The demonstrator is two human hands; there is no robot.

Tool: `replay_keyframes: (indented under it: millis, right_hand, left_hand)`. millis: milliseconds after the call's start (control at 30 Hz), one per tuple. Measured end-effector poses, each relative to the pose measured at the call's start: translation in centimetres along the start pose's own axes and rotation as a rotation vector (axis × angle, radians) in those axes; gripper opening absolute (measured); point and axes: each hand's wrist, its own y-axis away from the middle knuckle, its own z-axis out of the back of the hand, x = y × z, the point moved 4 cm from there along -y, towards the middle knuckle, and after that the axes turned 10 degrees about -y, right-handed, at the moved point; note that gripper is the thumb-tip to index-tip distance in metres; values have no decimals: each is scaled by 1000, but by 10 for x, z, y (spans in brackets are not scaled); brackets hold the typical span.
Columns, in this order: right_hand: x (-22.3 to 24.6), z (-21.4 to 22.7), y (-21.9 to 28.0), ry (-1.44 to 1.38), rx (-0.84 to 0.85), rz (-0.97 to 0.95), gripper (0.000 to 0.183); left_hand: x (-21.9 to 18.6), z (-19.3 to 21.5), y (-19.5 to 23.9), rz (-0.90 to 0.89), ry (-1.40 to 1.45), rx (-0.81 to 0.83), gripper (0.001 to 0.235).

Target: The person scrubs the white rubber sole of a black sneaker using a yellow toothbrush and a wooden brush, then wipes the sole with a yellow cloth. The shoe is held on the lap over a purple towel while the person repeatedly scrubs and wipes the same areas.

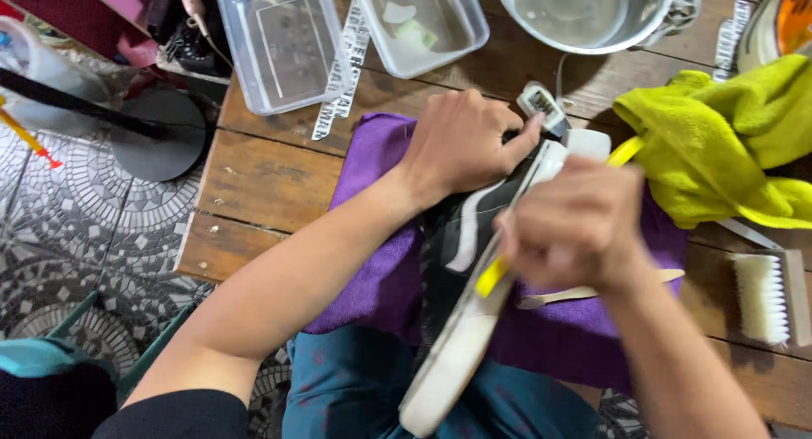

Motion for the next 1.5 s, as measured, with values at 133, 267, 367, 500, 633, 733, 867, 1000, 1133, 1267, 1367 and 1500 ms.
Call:
replay_keyframes:
  millis: [133, 267, 367, 500, 633, 733, 867, 1000, 1133, 1267, 1367, 1500]
  right_hand:
    - [-22, 7, 26, 212, -3, -16, 46]
    - [1, -3, 5, 56, 27, -10, 46]
    - [-62, 18, 28, 244, -14, -125, 61]
    - [-1, 4, 8, 89, 3, 16, 46]
    - [-45, 14, 25, 226, 14, -74, 56]
    - [-16, 4, 18, 204, -24, -61, 54]
    - [-16, 5, 15, 148, -76, 50, 46]
    - [-24, 6, 15, 244, -18, -132, 60]
    - [-24, 3, 15, 139, -10, -12, 51]
    - [-23, 14, 18, 203, -44, 11, 44]
    - [13, -5, 1, 52, 1, -3, 52]
    - [-36, 6, 31, 282, 10, -142, 59]
  left_hand:
    - [-5, -5, 10, -46, 25, 15, 62]
    - [-1, -4, 5, 4, -14, 39, 61]
    - [-3, -4, 2, -24, -22, -13, 60]
    - [-2, -2, 2, -15, -5, 9, 58]
    - [-3, -4, 7, -17, -29, 1, 60]
    - [-5, -4, 5, -30, -26, -13, 59]
    - [-3, -2, 6, -18, -28, 29, 64]
    - [-3, -7, 5, -18, -58, 10, 59]
    - [0, -1, 2, -17, -4, 32, 61]
    - [-3, -4, 4, -32, 1, 5, 60]
    - [-3, -2, 9, -4, 9, 29, 60]
    - [-5, -7, 8, -35, -22, 11, 57]
